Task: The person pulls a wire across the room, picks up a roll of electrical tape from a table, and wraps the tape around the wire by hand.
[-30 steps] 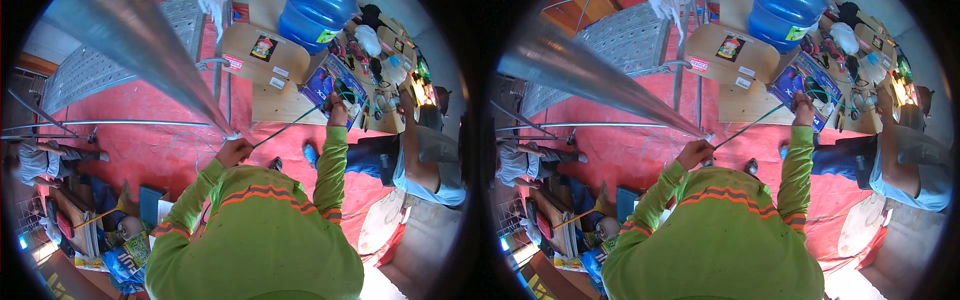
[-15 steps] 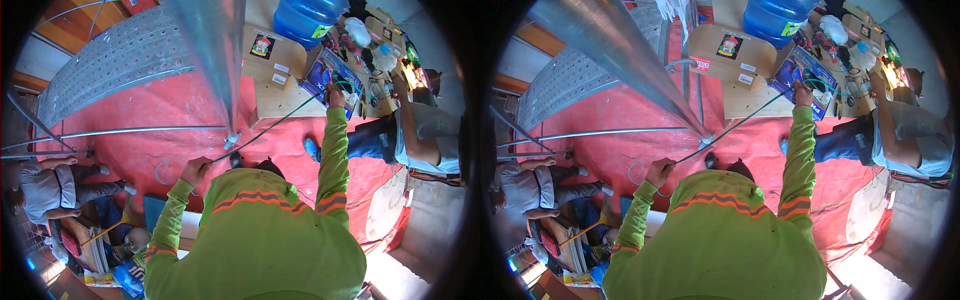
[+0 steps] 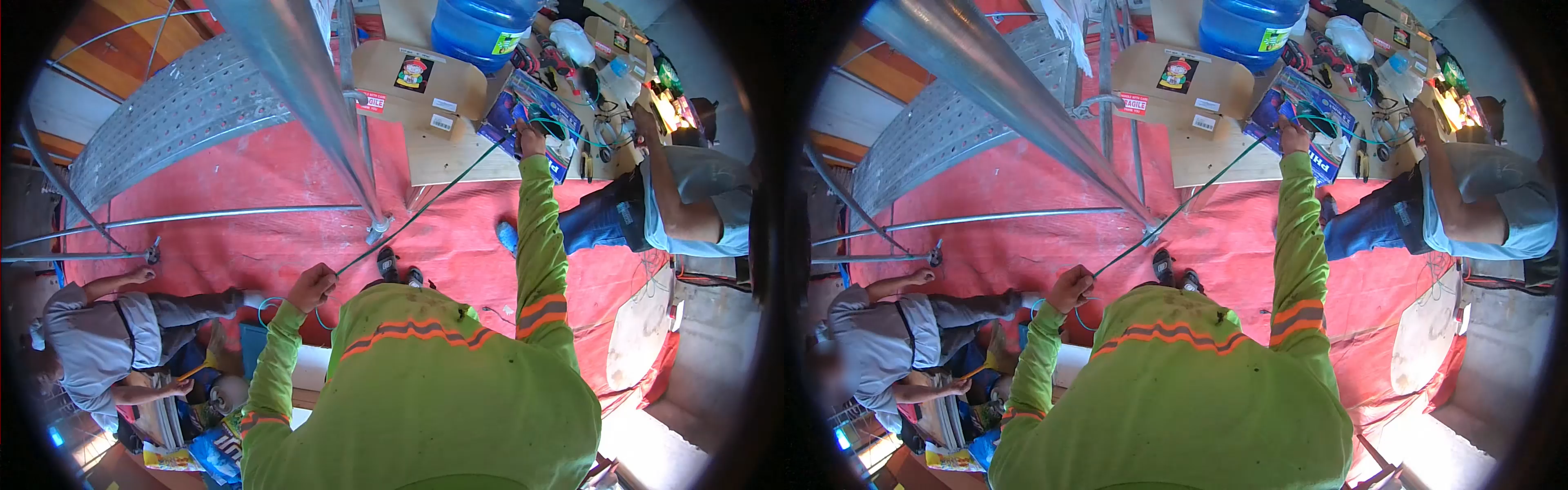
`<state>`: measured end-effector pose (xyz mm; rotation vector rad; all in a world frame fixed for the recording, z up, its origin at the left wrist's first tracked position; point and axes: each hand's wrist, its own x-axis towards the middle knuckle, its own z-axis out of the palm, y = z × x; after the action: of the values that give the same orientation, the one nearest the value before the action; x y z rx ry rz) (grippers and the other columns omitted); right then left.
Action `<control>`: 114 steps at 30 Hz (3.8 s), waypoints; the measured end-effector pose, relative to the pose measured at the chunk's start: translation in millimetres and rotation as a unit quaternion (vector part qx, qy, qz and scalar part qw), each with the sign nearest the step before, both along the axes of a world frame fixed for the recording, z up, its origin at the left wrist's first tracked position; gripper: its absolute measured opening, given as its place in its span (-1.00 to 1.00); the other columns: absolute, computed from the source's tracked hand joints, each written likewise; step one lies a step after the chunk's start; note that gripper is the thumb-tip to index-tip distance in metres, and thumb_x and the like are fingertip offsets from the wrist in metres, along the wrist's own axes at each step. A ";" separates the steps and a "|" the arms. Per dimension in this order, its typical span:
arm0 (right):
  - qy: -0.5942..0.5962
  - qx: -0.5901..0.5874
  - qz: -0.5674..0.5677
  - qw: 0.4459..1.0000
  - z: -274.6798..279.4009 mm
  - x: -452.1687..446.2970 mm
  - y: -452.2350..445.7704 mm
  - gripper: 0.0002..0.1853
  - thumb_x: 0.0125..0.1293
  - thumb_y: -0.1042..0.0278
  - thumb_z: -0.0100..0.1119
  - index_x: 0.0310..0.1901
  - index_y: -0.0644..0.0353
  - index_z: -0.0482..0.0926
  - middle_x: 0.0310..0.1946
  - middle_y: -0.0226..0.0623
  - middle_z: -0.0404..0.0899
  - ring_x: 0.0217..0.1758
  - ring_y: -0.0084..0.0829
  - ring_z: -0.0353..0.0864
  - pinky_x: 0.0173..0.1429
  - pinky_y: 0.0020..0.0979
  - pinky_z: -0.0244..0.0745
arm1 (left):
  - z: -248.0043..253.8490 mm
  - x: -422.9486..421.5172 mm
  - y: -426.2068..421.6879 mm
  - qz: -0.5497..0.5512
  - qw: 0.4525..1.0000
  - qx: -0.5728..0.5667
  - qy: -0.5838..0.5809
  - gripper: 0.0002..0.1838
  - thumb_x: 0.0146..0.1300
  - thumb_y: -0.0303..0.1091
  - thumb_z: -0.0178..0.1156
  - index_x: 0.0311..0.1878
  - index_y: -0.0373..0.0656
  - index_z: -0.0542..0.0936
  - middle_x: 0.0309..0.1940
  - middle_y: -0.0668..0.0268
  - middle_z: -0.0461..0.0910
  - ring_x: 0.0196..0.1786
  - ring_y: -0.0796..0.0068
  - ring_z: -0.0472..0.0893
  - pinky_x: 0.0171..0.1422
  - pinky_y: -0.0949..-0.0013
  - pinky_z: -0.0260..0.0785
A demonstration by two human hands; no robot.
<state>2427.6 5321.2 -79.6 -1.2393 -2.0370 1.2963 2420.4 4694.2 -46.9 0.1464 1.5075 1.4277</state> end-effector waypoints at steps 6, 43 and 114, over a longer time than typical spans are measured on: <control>-0.090 0.212 0.074 0.970 -0.9 5.6 8.8 -0.63 0.30 -0.05 -0.05 -0.33 -0.03 0.69 -0.43 -0.15 0.61 -0.33 -0.14 0.56 -0.14 -0.22 0.41 | 22.7 31.8 -1.2 0.009 0.998 0.027 -0.048 -0.85 0.35 -0.27 0.06 -0.24 -0.15 0.45 -0.60 0.48 0.31 -0.63 0.74 0.21 -0.61 0.59 0.08; 0.414 -0.023 -0.170 0.894 80.4 141.3 -292.8 -0.39 0.23 0.59 0.04 0.32 0.18 0.12 -0.09 -0.20 0.53 -0.08 -0.44 0.52 0.02 -0.46 0.41 | -45.6 -156.5 35.5 -0.101 0.989 0.099 -0.037 -0.91 0.30 -0.38 0.07 -0.23 -0.19 0.43 -0.66 0.53 0.23 -0.67 0.77 0.14 -0.64 0.59 -0.08; 0.164 -0.090 0.073 0.980 106.6 114.3 -528.0 -0.65 0.16 0.56 0.18 0.03 0.26 0.53 -0.21 -0.08 0.62 -0.27 -0.31 0.62 -0.16 -0.31 0.50 | 40.0 -54.5 15.5 -0.091 0.988 0.069 0.103 -0.83 0.33 -0.37 0.03 -0.21 -0.29 0.53 -0.43 0.35 0.54 -0.55 0.74 0.28 -0.49 0.62 0.11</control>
<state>2541.9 4793.3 27.0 -0.8862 -1.8332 1.6627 2365.9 4709.6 -6.9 0.5187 1.5168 1.4008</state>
